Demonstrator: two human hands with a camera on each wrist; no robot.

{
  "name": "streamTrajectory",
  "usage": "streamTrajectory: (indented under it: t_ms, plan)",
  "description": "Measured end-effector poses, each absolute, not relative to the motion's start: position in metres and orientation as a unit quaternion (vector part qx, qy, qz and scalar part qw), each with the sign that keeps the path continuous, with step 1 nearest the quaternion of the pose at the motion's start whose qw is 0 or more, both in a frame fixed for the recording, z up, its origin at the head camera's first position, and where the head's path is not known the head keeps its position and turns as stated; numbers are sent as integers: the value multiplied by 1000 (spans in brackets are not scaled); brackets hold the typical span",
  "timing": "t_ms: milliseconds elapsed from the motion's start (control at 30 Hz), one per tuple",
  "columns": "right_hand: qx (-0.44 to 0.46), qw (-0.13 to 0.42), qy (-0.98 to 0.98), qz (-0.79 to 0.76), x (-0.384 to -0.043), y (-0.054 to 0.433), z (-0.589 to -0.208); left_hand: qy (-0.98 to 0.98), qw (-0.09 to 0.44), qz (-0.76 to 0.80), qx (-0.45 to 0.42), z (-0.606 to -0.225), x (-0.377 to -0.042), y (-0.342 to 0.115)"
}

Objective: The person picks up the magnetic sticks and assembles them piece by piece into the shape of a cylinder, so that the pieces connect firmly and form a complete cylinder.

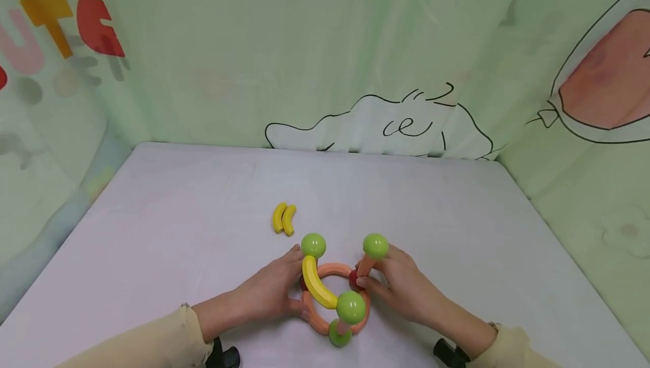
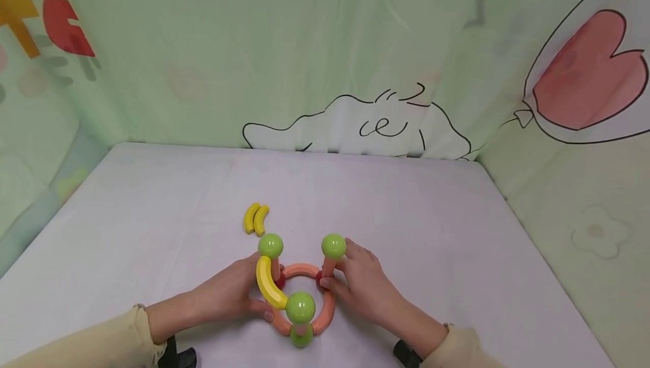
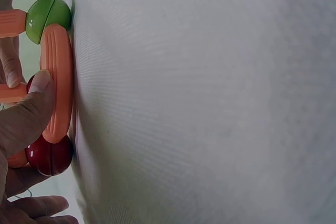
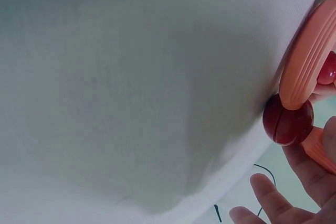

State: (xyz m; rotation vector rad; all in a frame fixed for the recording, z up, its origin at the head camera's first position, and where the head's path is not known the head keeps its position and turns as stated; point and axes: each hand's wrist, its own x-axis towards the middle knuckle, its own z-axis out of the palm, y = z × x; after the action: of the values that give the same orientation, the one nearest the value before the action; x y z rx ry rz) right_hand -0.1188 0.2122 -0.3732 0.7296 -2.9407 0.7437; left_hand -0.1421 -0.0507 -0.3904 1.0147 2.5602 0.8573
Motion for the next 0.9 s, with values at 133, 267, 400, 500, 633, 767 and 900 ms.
streamTrajectory:
  t_ms: [133, 267, 400, 500, 633, 767, 900]
  plan:
    - [231, 5, -945, 231, -120, 212, -372, 879, 129, 298, 349, -391, -142, -51]
    - [236, 7, -944, 232, -121, 212, -372, 878, 128, 300, 350, -391, -142, -51]
    - [245, 14, -942, 231, -120, 213, -374, 874, 119, 303, 361, -391, -143, -52]
    - [250, 20, -941, 226, -119, 214, -373, 871, 111, 304, 368, -392, -143, -51]
    - [248, 14, -943, 221, -118, 215, -372, 872, 111, 303, 367, -392, -143, -51]
    - [243, -17, -944, 223, -116, 220, -370, 872, 121, 307, 362, -393, -144, -51]
    - [247, -65, -940, 225, -114, 226, -370, 869, 135, 314, 359, -393, -146, -52]
